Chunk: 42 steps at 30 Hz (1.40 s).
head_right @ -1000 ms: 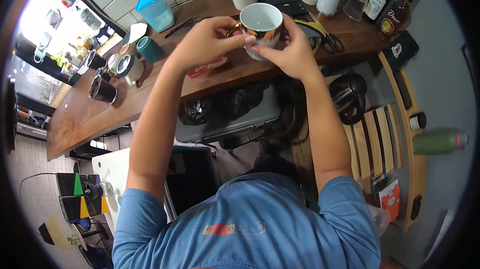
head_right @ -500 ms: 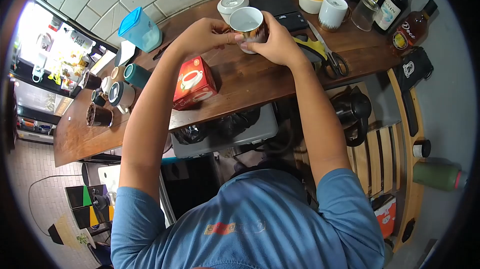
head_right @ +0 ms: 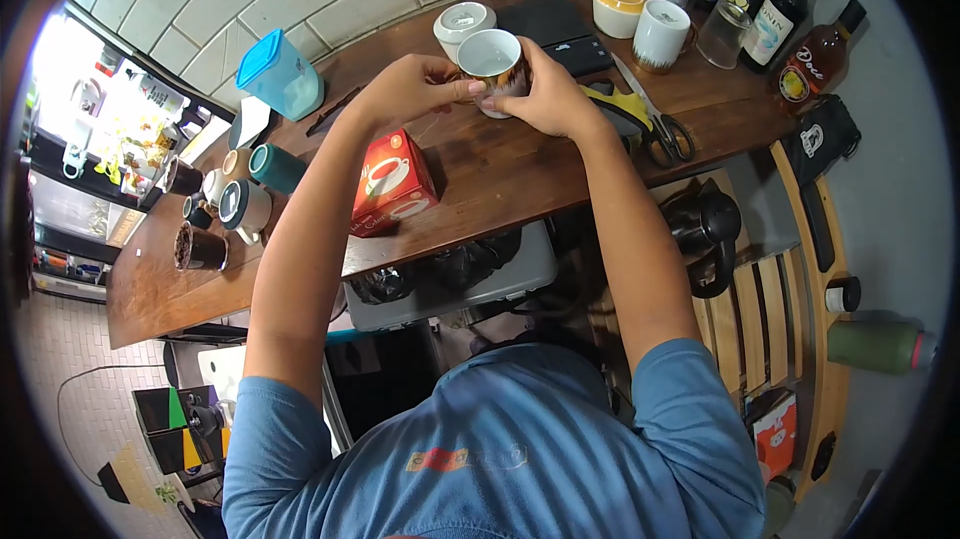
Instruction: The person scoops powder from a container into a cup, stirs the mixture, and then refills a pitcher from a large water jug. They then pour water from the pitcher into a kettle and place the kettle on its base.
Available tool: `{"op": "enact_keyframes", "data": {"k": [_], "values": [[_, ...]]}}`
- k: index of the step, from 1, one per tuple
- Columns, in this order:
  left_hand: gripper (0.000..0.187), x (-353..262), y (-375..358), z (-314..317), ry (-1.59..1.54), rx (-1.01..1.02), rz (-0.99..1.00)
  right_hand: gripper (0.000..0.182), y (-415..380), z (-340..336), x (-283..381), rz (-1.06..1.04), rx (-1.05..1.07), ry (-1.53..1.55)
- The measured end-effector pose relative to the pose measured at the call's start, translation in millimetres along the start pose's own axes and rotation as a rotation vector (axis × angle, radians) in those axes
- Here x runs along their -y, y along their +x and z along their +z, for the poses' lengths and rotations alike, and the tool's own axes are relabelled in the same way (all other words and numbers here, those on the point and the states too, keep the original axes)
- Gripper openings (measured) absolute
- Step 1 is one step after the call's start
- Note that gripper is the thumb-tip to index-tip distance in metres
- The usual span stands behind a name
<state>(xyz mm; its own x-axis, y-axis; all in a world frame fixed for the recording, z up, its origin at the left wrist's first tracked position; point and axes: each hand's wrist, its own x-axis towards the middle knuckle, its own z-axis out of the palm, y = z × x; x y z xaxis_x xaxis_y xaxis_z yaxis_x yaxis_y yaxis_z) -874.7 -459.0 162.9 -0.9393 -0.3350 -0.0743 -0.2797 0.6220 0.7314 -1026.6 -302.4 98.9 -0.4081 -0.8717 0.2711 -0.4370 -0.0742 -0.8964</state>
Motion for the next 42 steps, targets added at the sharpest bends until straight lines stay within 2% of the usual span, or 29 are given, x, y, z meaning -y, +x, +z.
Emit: {"op": "enact_keyframes", "data": {"k": [5,9,18,20,25,29,31,32,33,35,36,38,39,42], "values": [[0.055,-11,-4,-4,0.032,0.054,-0.058,0.075,4,-3,-9,-0.028,0.018,0.040],[0.052,3,5,1,-0.007,0.046,-0.058,0.076,8,-3,-16,0.016,0.039,0.070],[0.049,8,14,3,-0.014,0.014,-0.009,0.074,7,-7,0,0.070,0.024,0.024],[0.046,3,15,4,0.039,0.032,-0.078,0.074,7,-9,2,0.075,0.014,0.031],[0.048,5,19,8,0.022,0.021,-0.076,0.079,5,-14,5,0.066,0.006,0.072],[0.050,8,20,9,0.000,0.019,-0.065,0.079,-3,-24,12,0.046,0.026,-0.071],[0.050,6,19,10,0.005,0.020,-0.061,0.073,-15,-42,28,0.040,-0.059,-0.272],[0.050,5,18,9,0.009,0.017,-0.057,0.062,-18,-56,41,0.069,-0.101,-0.277],[0.050,2,16,9,0.008,0.018,-0.058,0.050,-23,-69,62,0.109,-0.176,-0.213],[0.050,-4,13,6,0.030,0.034,-0.055,0.039,-19,-110,66,0.026,-0.416,-0.382],[0.050,-4,14,5,0.031,0.032,-0.053,0.037,-11,-137,53,0.015,-0.522,-0.314],[0.052,-2,18,1,0.055,0.088,-0.038,0.040,4,-194,29,0.046,-0.675,-0.416],[0.052,-1,20,-3,0.053,0.088,-0.037,0.044,11,-222,20,0.099,-0.721,-0.671],[0.053,2,27,-17,0.111,0.169,-0.084,0.049,29,-271,0,0.236,-0.765,-0.970]]}}
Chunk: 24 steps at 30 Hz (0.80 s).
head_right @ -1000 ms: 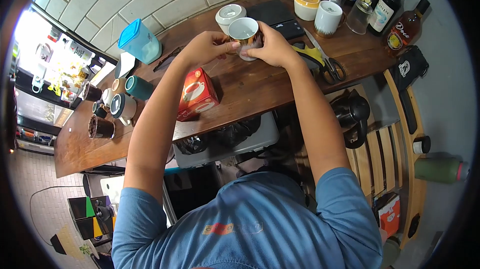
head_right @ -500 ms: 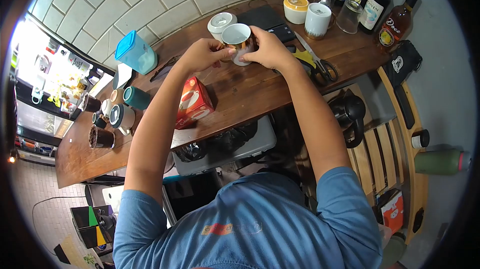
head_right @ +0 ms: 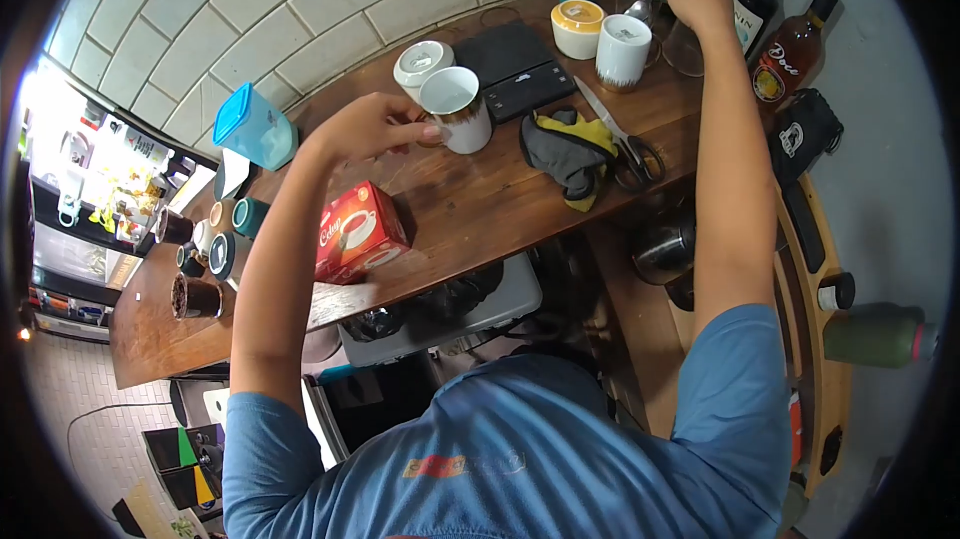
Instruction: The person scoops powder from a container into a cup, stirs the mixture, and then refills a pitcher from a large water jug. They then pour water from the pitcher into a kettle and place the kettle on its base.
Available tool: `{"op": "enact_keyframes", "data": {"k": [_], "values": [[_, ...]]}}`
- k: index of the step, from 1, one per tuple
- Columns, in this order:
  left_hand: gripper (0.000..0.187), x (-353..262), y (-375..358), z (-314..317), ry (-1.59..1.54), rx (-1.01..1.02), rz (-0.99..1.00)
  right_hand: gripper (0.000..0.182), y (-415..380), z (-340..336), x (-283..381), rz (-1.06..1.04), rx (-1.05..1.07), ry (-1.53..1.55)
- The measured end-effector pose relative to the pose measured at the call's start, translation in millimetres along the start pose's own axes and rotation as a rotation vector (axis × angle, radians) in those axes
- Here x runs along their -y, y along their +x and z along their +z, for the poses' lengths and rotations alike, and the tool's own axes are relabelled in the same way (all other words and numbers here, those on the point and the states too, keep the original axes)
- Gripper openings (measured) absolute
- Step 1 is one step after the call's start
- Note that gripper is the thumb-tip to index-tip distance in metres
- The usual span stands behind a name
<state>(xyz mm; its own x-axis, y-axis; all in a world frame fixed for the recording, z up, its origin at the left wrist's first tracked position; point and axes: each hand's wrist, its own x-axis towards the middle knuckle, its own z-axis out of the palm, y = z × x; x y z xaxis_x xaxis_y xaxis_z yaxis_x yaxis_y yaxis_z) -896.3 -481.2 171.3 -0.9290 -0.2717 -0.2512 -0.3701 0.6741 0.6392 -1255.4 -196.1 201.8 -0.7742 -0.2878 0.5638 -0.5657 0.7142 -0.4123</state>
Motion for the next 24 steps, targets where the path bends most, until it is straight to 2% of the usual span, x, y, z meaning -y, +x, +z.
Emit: {"op": "enact_keyframes", "data": {"k": [4,6,9,13,19,24], "values": [[0.050,-13,-4,-26,0.094,0.013,0.028,0.055,40,19,-25,0.021,0.014,-0.170],[0.049,-18,-3,-34,0.089,-0.064,0.054,0.060,51,29,-31,-0.003,-0.009,-0.232],[0.046,-34,-5,-40,0.067,-0.084,0.058,0.058,64,39,-35,0.074,-0.056,-0.255],[0.044,-43,0,-40,0.059,-0.086,0.074,0.055,74,46,-40,0.105,-0.028,-0.253],[0.044,-46,9,-35,0.046,-0.051,0.087,0.050,84,57,-47,0.094,-0.117,-0.202],[0.045,-44,12,-32,0.057,-0.074,0.106,0.047,92,61,-52,0.192,-0.153,-0.123]]}}
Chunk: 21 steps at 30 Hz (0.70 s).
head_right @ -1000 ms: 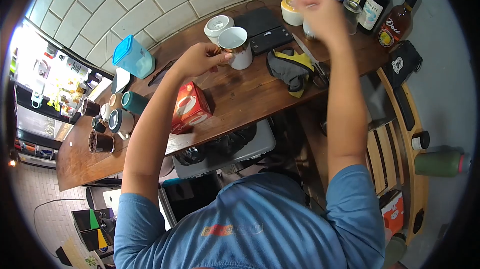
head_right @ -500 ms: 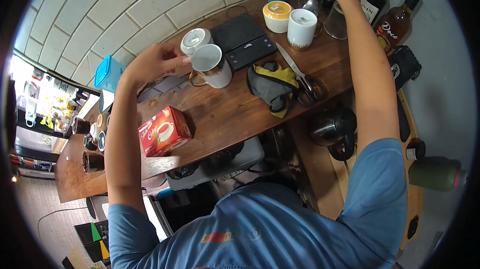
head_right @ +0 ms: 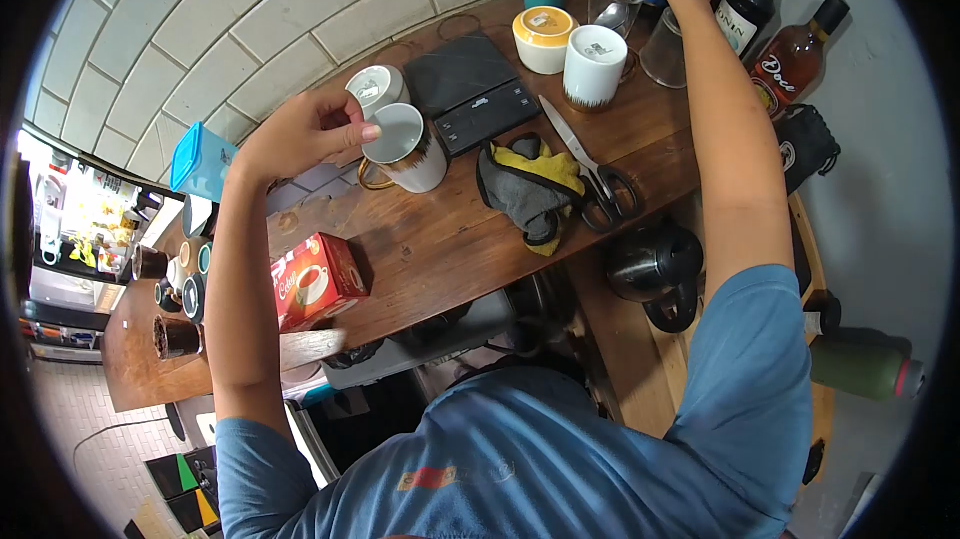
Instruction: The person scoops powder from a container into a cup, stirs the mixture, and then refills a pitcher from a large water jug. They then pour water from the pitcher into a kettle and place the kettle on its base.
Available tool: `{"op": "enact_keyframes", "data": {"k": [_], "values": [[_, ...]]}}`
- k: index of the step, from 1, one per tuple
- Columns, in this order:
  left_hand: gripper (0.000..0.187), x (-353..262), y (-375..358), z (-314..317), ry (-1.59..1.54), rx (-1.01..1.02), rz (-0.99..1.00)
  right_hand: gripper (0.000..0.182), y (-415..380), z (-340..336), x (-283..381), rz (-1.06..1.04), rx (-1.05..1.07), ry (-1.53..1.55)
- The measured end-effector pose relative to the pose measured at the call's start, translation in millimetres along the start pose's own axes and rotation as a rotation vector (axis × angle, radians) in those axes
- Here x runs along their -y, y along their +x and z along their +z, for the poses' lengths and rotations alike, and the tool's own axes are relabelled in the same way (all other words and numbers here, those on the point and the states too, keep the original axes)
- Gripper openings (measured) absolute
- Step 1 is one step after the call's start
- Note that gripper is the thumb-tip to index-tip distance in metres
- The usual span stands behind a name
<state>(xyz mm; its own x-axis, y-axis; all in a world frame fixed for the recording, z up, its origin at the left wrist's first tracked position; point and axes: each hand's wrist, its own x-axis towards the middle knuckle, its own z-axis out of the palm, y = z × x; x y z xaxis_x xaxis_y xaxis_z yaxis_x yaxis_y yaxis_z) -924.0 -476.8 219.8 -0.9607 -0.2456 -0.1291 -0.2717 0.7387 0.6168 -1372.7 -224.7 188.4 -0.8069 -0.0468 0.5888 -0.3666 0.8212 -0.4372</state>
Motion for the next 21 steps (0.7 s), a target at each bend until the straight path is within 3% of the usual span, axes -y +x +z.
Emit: {"op": "enact_keyframes", "data": {"k": [7,10,12,15,21], "values": [[0.041,-9,-4,-6,-0.078,0.008,-0.026,0.052,-2,0,0,-0.067,-0.068,0.167],[0.041,-6,-3,-5,-0.096,0.011,-0.026,0.047,-5,4,-1,-0.136,-0.065,0.240],[0.041,-1,-2,-3,-0.097,0.000,-0.019,0.034,-6,7,2,-0.141,0.062,0.466],[0.041,1,-4,-3,-0.125,0.002,0.020,0.027,-13,-1,10,-0.202,0.027,0.476],[0.034,-2,-18,-5,-0.040,-0.010,-0.037,0.026,-19,-37,27,-0.348,0.025,0.519]]}}
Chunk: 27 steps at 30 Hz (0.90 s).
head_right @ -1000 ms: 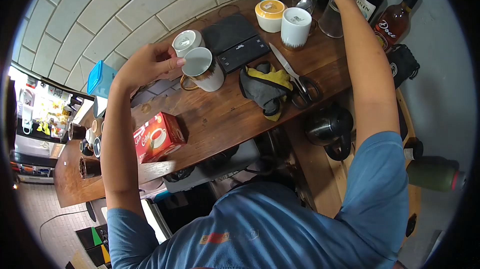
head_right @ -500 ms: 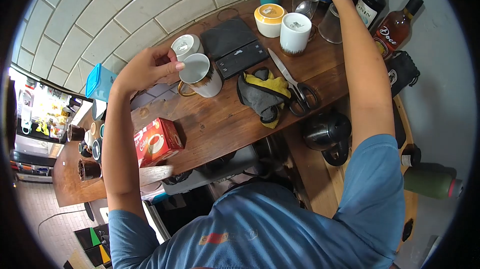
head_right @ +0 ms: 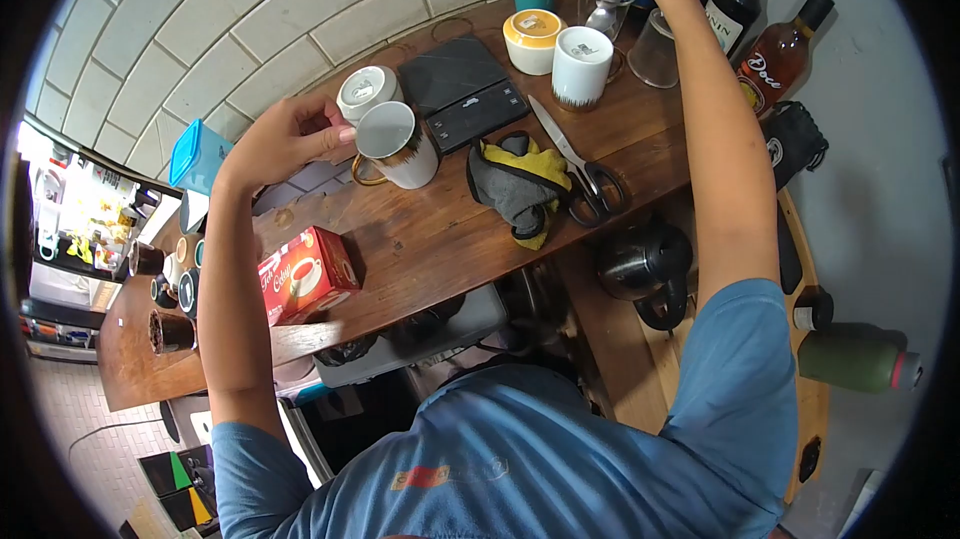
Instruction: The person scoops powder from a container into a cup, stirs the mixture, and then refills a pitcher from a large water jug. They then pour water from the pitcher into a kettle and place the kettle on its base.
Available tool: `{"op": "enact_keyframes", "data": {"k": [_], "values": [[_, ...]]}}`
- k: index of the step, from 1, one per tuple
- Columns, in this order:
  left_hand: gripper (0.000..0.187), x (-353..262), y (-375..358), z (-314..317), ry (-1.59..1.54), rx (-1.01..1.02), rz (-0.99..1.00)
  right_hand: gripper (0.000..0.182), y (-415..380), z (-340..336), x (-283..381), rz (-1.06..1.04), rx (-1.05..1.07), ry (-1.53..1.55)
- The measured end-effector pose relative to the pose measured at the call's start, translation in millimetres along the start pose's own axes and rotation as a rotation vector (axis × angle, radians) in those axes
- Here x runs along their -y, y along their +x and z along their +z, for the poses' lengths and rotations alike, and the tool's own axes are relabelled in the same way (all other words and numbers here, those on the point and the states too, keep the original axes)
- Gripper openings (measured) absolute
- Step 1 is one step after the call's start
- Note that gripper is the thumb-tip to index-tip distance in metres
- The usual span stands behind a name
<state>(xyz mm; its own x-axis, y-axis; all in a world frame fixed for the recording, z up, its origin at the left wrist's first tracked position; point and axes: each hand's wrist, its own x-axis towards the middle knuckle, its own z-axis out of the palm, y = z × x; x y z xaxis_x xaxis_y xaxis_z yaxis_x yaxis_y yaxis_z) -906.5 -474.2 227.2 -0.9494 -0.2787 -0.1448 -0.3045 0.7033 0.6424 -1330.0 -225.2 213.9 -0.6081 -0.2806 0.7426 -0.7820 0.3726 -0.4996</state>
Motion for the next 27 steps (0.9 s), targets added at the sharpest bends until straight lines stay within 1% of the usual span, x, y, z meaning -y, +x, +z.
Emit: {"op": "enact_keyframes", "data": {"k": [1,2,3,4,5,7,9,11,13,14,15,16,17,19,21,22,23,24,25,27], "values": [[0.037,5,-2,0,-0.012,-0.019,0.036,0.026,-3,-9,21,-0.007,0.003,0.004],[0.040,7,-5,0,-0.024,-0.040,0.071,0.020,-10,-22,51,0.026,-0.060,-0.004],[0.040,7,-10,-1,-0.025,-0.050,0.065,0.014,-14,-30,71,0.059,-0.124,-0.010],[0.040,4,-14,-2,-0.016,-0.058,0.066,0.013,-15,-32,77,-0.065,-0.182,0.164],[0.041,2,-20,-2,-0.007,-0.066,0.064,0.013,-15,-40,84,-0.081,-0.187,0.117],[0.038,-1,-28,-2,0.009,-0.059,0.031,0.015,-18,-50,106,-0.224,-0.285,0.194],[0.036,2,-36,-2,0.022,-0.055,-0.004,0.015,-25,-66,138,-0.241,-0.312,0.249],[0.037,10,-42,-1,0.008,-0.058,0.009,0.016,-37,-69,170,-0.254,-0.339,0.301],[0.037,9,-49,1,0.030,-0.070,-0.030,0.014,-50,-64,201,-0.246,-0.450,0.778],[0.037,8,-53,3,0.030,-0.063,-0.052,0.027,-53,-66,205,-0.210,-0.398,0.698],[0.037,7,-56,5,0.029,-0.053,-0.073,0.027,-55,-65,201,-0.212,-0.394,0.703],[0.037,9,-58,8,0.026,-0.058,-0.077,0.025,-57,-61,192,-0.156,-0.259,0.784],[0.037,14,-58,13,0.036,-0.054,-0.061,0.026,-60,-56,187,-0.101,-0.123,0.861],[0.038,22,-57,22,0.045,-0.055,-0.049,0.022,-80,-41,202,-0.084,0.011,0.860],[0.041,27,-56,29,0.072,-0.088,0.005,0.019,-100,-25,217,-0.144,0.131,0.858],[0.047,24,-55,30,0.069,-0.064,-0.016,0.019,-110,-18,224,-0.144,0.136,0.863],[0.047,26,-54,33,0.067,-0.067,-0.021,0.018,-118,-12,230,-0.128,0.196,0.846],[0.048,29,-52,36,0.078,-0.091,0.015,0.017,-124,-6,234,-0.114,0.255,0.829],[0.050,31,-51,38,0.088,-0.113,0.051,0.017,-130,1,236,-0.117,0.260,0.833],[0.052,32,-49,41,0.104,-0.108,0.039,0.015,-141,14,236,-0.191,0.305,0.807]]}}
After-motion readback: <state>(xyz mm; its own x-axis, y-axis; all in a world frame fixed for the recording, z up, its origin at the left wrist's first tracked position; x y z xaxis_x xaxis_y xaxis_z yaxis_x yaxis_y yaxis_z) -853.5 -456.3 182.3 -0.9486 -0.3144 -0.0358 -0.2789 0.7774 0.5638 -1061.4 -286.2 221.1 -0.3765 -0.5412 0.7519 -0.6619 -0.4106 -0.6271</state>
